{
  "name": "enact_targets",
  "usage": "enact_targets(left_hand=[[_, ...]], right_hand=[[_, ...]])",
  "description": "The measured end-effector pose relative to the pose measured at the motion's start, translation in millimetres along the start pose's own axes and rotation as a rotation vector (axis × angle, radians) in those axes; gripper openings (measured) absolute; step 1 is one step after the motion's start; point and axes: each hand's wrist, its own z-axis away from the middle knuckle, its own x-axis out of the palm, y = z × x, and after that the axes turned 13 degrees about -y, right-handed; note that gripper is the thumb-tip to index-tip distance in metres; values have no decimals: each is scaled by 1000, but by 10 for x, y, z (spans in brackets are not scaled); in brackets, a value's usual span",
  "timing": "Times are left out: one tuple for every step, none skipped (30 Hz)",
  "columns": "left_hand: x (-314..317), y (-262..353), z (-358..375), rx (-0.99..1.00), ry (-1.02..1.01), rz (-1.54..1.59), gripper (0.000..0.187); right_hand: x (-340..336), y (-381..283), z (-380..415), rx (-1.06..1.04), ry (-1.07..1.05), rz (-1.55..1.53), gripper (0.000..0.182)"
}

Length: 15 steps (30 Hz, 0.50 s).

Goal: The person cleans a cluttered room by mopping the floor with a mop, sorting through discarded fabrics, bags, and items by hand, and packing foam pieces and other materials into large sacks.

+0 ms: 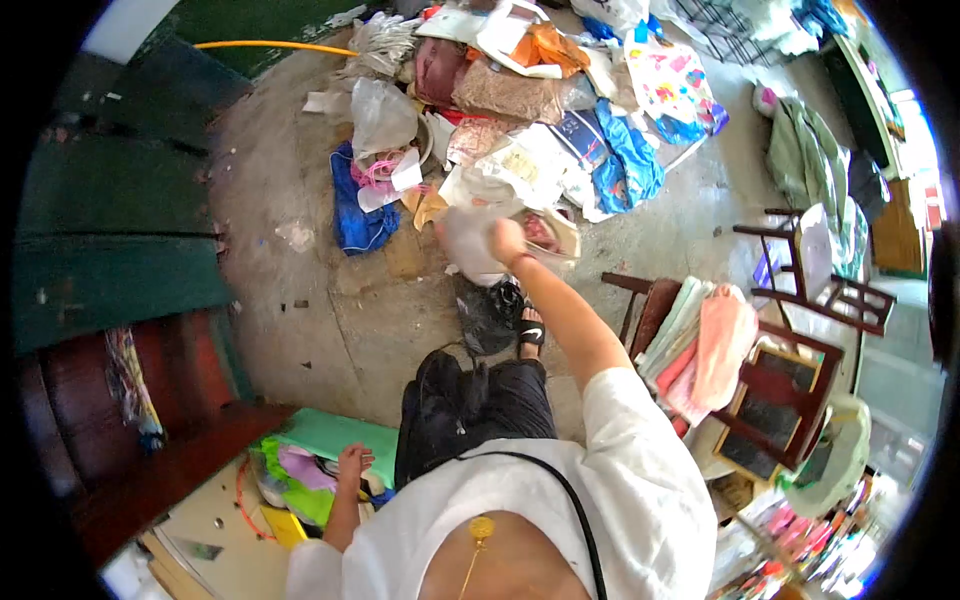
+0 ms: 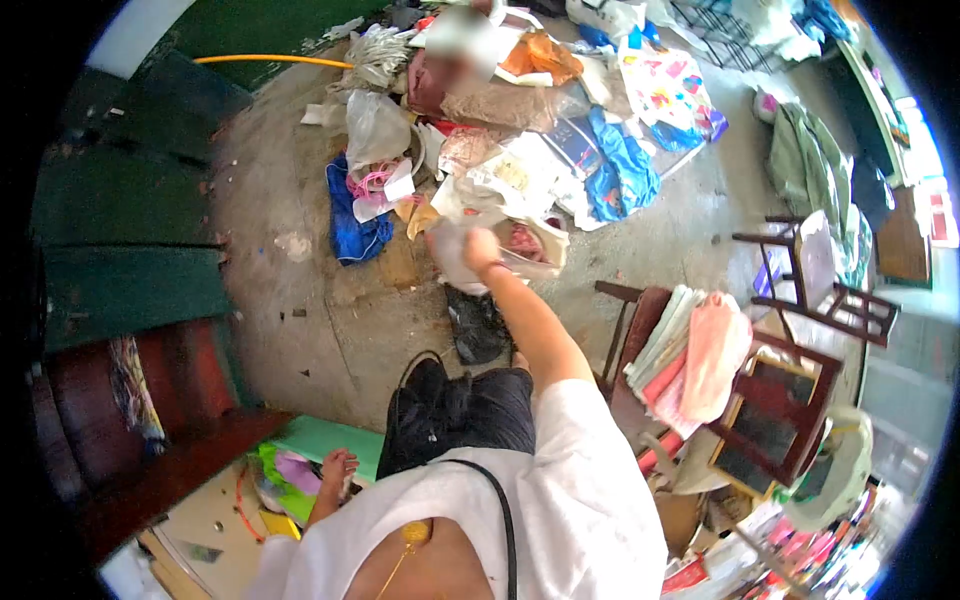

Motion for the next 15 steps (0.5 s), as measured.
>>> enact_targets(left_hand=[[138,-1,37,15,-57,-14,22],[274,36,121,19,-39,2,22],[420,111,145,12,-79,-52,23],[577,202,172,2,-120,-105,23],[758,364,241,-34,-98,-127,24],[849,429,217,-37,-89,-114,24],[921,483,163,-45,-101,-124,24],[1007,574,137,-51,-111,-133,25],[1066,653,132,-31,-113,-129,25],[1128,763,165,-32,-102,-117,25],[1159,850,180,36,-96,-106,24],[1182,935,204,104,-90,-99,23],[1179,996,216,106,-83,-94,23],[1169,1060,231,93,-58,-98,22],[1148,1121,223,82,-35,-102,20]], right_hand=[[-135,388,169,46,-128,152,16],[-139,814,355,242,-40,-133,18],[-122,1235,498,255,11,6,21],[-190,1583,667,256,33,-101,23],[-302,1823,781,214,71,7,23],[-389,2010,867,176,107,114,24],[-581,2100,929,290,30,-90,23],[-797,2152,965,403,-49,-292,24],[-768,2408,913,395,22,-231,23],[-707,2674,840,385,95,-171,23],[-843,2707,837,483,92,-212,22],[-973,2730,831,583,91,-255,22],[-966,2850,767,620,21,-153,23],[-906,3035,675,657,-44,-50,23],[-857,3215,583,446,-311,397,24]])
